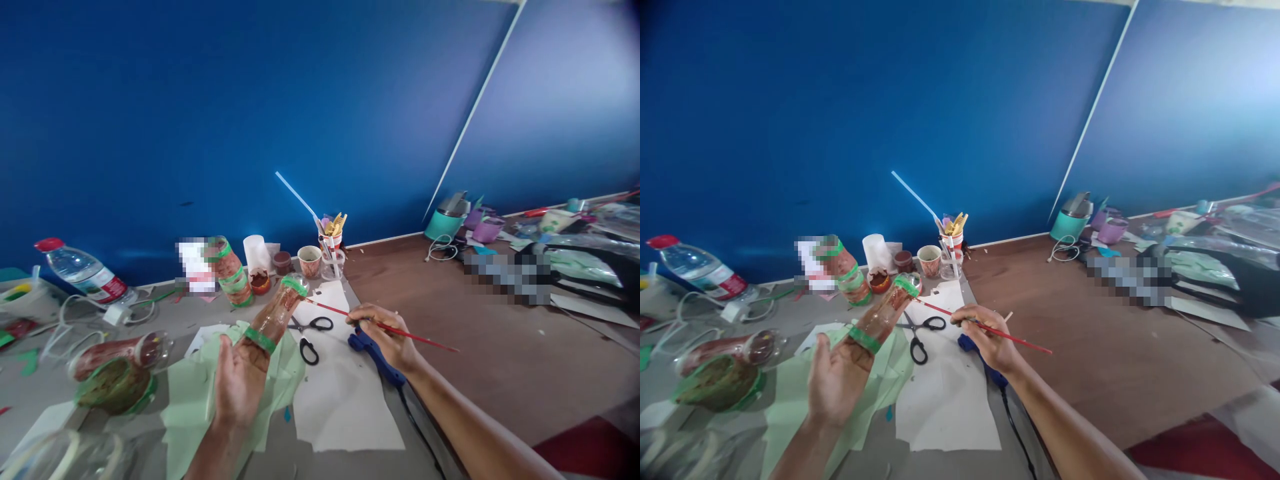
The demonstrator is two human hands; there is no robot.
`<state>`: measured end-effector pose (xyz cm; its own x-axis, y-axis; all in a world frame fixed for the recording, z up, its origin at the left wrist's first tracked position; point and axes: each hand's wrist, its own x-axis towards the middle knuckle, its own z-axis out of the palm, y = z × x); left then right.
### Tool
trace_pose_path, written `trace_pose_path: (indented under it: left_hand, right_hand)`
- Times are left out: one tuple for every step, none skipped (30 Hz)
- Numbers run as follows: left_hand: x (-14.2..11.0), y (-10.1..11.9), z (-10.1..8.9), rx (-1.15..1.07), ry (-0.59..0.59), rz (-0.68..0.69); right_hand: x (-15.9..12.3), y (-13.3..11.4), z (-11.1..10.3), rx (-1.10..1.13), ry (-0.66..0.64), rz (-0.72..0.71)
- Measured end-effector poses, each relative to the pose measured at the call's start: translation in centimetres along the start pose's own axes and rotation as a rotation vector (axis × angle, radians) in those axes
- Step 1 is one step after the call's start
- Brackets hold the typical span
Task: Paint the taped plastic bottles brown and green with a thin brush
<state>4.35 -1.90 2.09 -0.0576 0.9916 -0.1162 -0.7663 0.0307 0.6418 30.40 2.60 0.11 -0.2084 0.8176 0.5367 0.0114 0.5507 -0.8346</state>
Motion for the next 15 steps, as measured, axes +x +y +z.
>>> trace_pose_path:
  left_hand:
    - [0.0, -0.1, 0.0, 0.015, 0.009, 0.014]
    - [0.0, -0.3, 0.0, 0.033, 0.013, 0.027]
    - [-0.1, -0.4, 0.0, 0.053, 0.009, 0.037]
    - [-0.1, -0.6, -0.1, 0.075, -0.003, 0.045]
    - [-0.1, -0.8, -0.2, 0.097, -0.024, 0.053]
    - [-0.1, -1.0, -0.3, 0.117, -0.048, 0.061]
    - [-0.1, -1.1, -0.4, 0.134, -0.071, 0.069]
    - [-0.1, -1.2, -0.4, 0.147, -0.086, 0.08]
    - [-0.1, -1.3, -0.5, 0.157, -0.09, 0.093]
    - [-0.1, -1.3, -0.5, 0.167, -0.084, 0.106]
    - [-0.1, -1.2, -0.5, 0.176, -0.071, 0.118]
    - [0.0, -1.2, -0.5, 0.188, -0.057, 0.128]
    - [0.0, -1.2, -0.6, 0.201, -0.045, 0.136]
    - [0.0, -1.3, -0.6, 0.218, -0.04, 0.147]
    - [0.1, -1.3, -0.8, 0.237, -0.043, 0.16]
  right_hand:
    - [0.0, 0.0, 0.0, 0.014, 0.006, -0.002]
    - [0.0, -0.1, 0.0, 0.029, 0.009, -0.003]
    - [0.0, -0.1, 0.1, 0.037, 0.009, -0.003]
    - [0.0, -0.2, 0.1, 0.033, 0.009, -0.001]
    - [0.0, -0.3, 0.2, 0.02, 0.007, 0.001]
    - [0.1, -0.3, 0.2, 0.002, 0.004, 0.006]
    - [0.1, -0.4, 0.3, -0.013, 0.001, 0.01]
    - [0.1, -0.4, 0.2, -0.025, 0.0, 0.015]
    - [0.1, -0.5, 0.2, -0.034, 0.0, 0.02]
    - [0.2, -0.5, 0.2, -0.039, 0.004, 0.024]
    - [0.2, -0.5, 0.1, -0.041, 0.011, 0.025]
    - [0.2, -0.5, 0.0, -0.04, 0.019, 0.025]
    - [0.2, -0.6, 0.0, -0.034, 0.027, 0.02]
    - [0.1, -0.6, -0.1, -0.023, 0.033, 0.013]
    - [0.1, -0.6, -0.1, -0.006, 0.034, 0.009]
